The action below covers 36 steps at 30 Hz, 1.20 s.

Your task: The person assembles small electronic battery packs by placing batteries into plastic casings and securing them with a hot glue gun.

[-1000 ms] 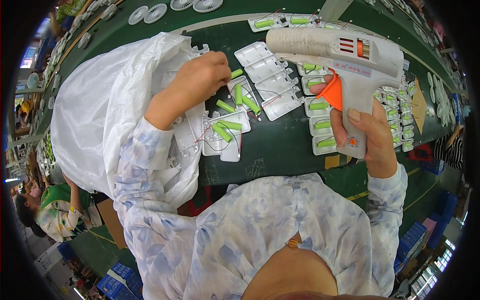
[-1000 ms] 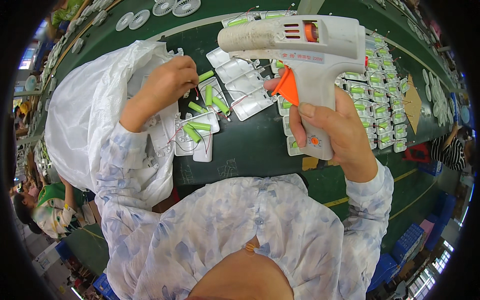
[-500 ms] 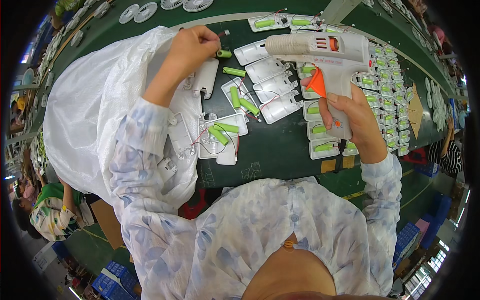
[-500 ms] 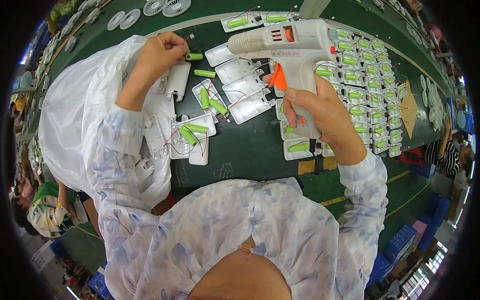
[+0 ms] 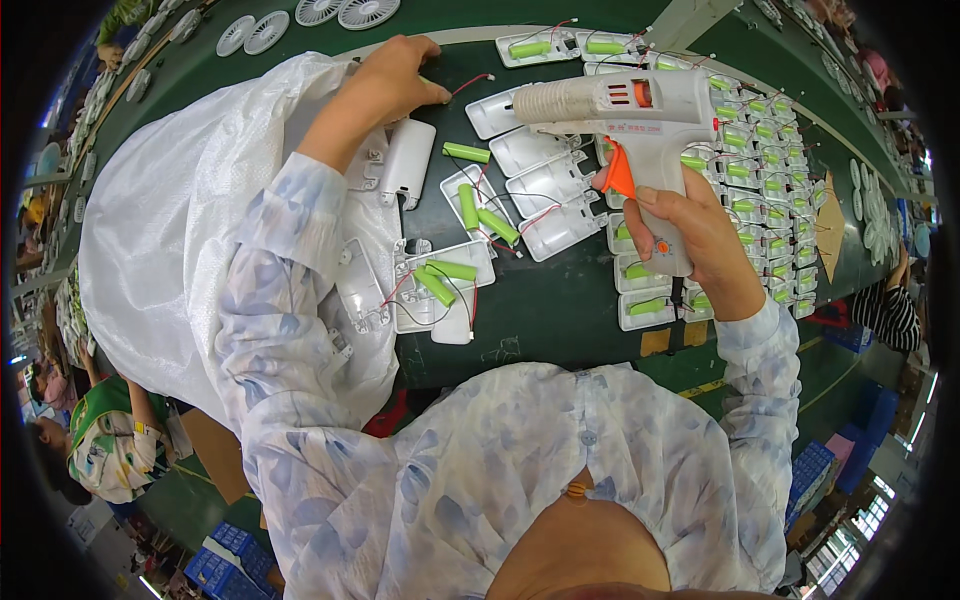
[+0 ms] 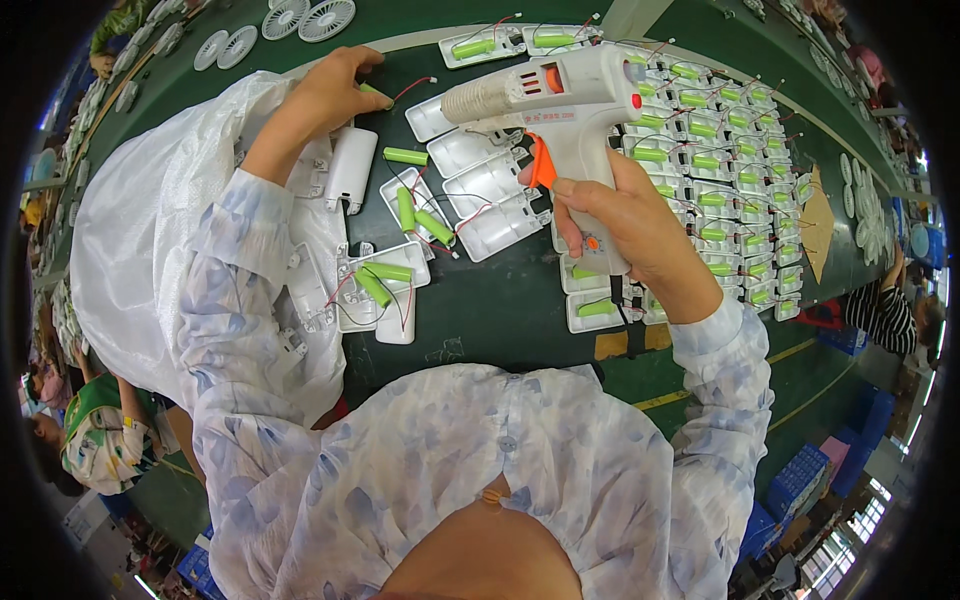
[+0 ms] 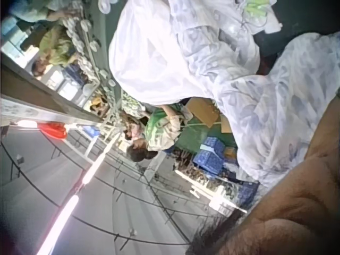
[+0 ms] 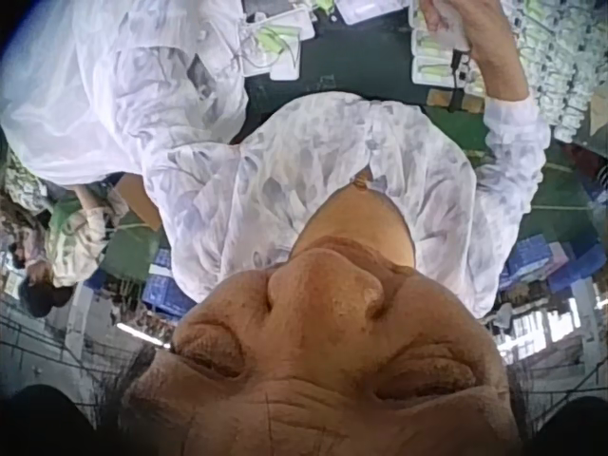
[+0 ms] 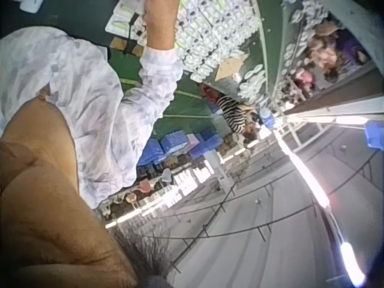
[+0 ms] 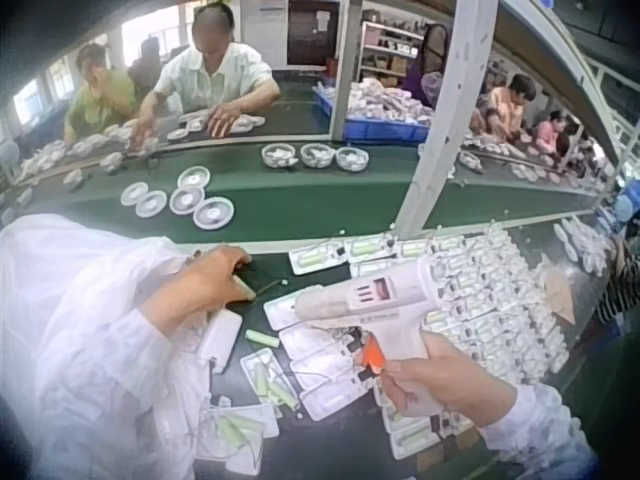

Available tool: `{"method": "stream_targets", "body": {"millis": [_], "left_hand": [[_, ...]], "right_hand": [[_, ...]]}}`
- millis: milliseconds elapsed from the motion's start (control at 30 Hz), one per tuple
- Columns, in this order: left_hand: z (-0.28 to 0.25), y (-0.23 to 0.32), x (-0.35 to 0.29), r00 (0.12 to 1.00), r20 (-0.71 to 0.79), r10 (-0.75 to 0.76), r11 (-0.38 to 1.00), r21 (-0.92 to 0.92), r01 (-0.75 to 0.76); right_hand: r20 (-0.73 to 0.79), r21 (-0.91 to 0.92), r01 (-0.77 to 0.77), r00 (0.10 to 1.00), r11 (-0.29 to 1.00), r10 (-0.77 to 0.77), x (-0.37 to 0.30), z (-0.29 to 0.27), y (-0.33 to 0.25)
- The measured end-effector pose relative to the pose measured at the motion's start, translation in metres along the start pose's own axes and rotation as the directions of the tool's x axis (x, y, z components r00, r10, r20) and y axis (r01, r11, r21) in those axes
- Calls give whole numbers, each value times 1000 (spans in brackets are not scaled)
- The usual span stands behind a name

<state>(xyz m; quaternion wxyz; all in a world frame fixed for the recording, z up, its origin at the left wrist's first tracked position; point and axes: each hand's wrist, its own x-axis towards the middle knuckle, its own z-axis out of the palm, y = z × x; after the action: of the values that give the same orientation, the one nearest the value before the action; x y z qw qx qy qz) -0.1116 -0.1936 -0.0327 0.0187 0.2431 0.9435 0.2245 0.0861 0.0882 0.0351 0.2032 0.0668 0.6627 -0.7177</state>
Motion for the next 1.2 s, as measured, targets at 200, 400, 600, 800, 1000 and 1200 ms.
{"method": "stream_targets", "body": {"millis": [200,400,600,800,1000,1200], "left_hand": [[-11,4,9,983,181,-13,998,65,1],[-6,4,3,967,223,122,992,-30,-119],[3,-1,1,949,109,295,941,141,-309],[1,6,7,969,93,229,957,159,-242],[5,31,10,899,-52,436,884,-166,-438],[36,41,16,896,-45,442,888,-117,-445]], "right_hand": [[18,-29,-30,999,999,30,9,-1,0],[37,-61,-40,998,997,42,14,0,4],[14,-82,-64,998,995,66,16,3,6],[-22,-94,-76,997,993,75,15,-3,7],[-43,-43,-34,999,998,33,8,-2,11],[-20,4,-29,999,1000,29,1,-1,14]]}}
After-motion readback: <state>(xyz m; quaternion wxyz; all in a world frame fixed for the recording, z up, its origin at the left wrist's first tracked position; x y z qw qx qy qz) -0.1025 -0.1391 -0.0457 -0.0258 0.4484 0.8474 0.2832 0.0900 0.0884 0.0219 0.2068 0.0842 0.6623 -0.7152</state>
